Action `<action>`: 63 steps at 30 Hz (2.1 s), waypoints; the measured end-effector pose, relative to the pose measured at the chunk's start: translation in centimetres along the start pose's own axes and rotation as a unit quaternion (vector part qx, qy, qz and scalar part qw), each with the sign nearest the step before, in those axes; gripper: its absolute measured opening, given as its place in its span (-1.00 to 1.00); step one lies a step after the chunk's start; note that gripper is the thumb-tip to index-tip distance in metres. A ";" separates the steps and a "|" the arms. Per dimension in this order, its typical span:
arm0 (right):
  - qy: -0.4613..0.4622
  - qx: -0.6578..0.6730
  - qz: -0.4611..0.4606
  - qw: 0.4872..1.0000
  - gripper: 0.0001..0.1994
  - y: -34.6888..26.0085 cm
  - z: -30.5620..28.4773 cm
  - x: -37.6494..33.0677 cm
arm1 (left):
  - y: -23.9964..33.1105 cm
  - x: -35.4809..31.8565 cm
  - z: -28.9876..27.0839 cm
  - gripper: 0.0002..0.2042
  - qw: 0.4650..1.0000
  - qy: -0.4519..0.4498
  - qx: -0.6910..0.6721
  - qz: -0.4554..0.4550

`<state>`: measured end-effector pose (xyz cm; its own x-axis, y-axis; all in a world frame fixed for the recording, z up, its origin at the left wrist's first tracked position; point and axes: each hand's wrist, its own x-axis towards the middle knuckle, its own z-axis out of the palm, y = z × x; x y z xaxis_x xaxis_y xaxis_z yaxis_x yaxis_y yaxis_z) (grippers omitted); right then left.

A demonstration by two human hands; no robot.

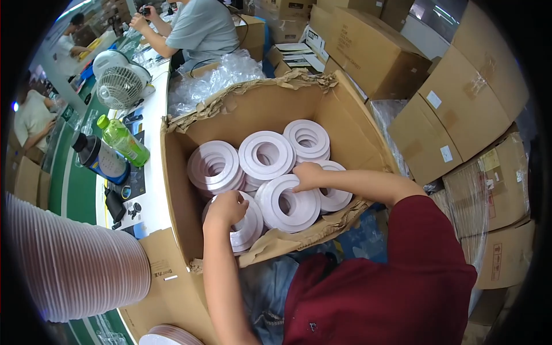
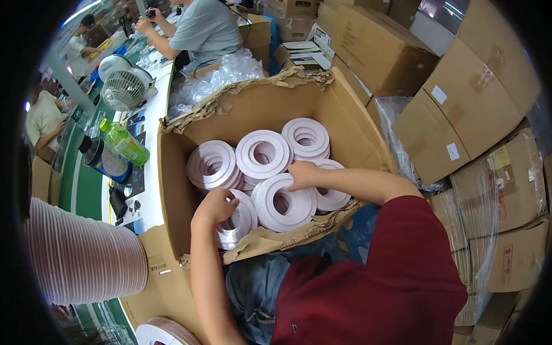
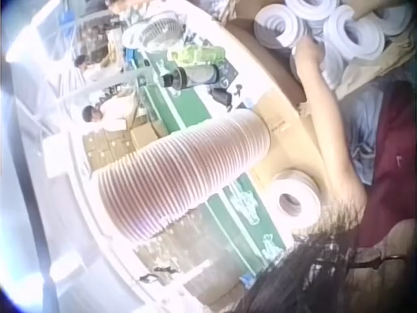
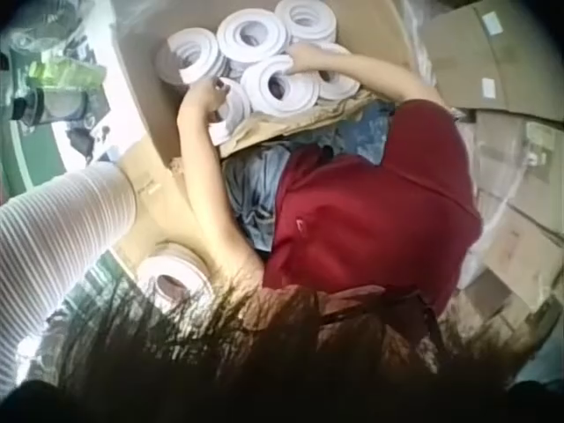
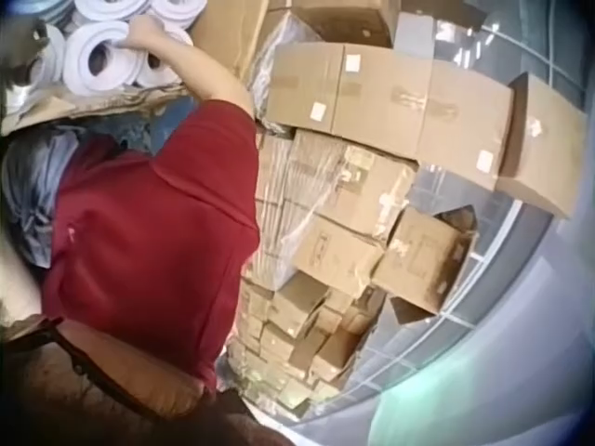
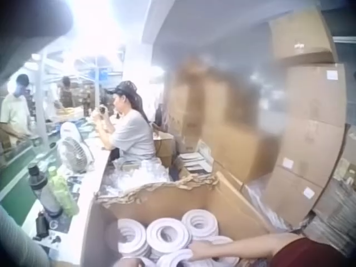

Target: Packing rolls of white adhesive material from a stack into a cardboard box on a production line.

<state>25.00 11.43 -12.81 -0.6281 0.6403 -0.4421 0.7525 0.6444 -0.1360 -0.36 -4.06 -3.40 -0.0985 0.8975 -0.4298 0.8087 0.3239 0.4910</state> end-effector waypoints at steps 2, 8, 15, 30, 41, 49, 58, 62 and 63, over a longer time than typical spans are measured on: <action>0.014 -0.001 0.004 1.000 -0.41 -0.8 0.0 -0.6 | 0.1 -0.1 -0.2 -0.69 1.000 0.004 0.001 -0.010; 0.076 -0.027 -0.014 0.997 -0.54 -1.0 -2.0 -2.4 | -0.7 0.4 0.0 -0.70 0.999 0.039 -0.008 0.001; 0.275 -0.129 -0.130 0.944 -0.65 -2.9 -9.7 -5.1 | 0.2 0.4 -0.9 -0.69 0.978 0.150 -0.114 0.089; 0.587 -0.285 -0.435 0.621 -0.86 -11.6 -16.4 0.8 | -1.3 7.2 -3.4 -0.26 0.779 0.110 -0.590 0.184; 0.489 -0.037 -0.203 0.848 -0.56 -11.2 -15.1 -0.3 | 1.8 4.9 -2.8 -0.35 0.884 0.296 -0.346 0.106; -0.089 0.834 0.002 0.545 -0.28 -8.5 -10.8 2.4 | 2.9 3.9 -1.5 -0.69 0.890 0.353 -0.057 0.284; 0.066 0.776 -0.131 0.614 -0.49 -9.2 -11.0 1.6 | 2.2 3.7 -1.3 -0.64 0.908 0.199 -0.286 0.231; 0.083 0.775 -0.094 0.619 -0.51 -9.6 -11.0 1.7 | 1.4 4.6 -1.1 -0.69 0.883 0.218 -0.330 0.253; 0.094 0.786 -0.103 0.603 -0.47 -9.8 -10.9 1.6 | 1.1 5.0 -1.1 -0.68 0.872 0.245 -0.334 0.260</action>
<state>14.44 10.68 -2.53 -0.6407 0.7453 -0.1843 -0.1792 -0.3786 -0.9080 -0.62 1.08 -4.20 -0.1890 0.9419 0.2775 0.3153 -0.2095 0.9256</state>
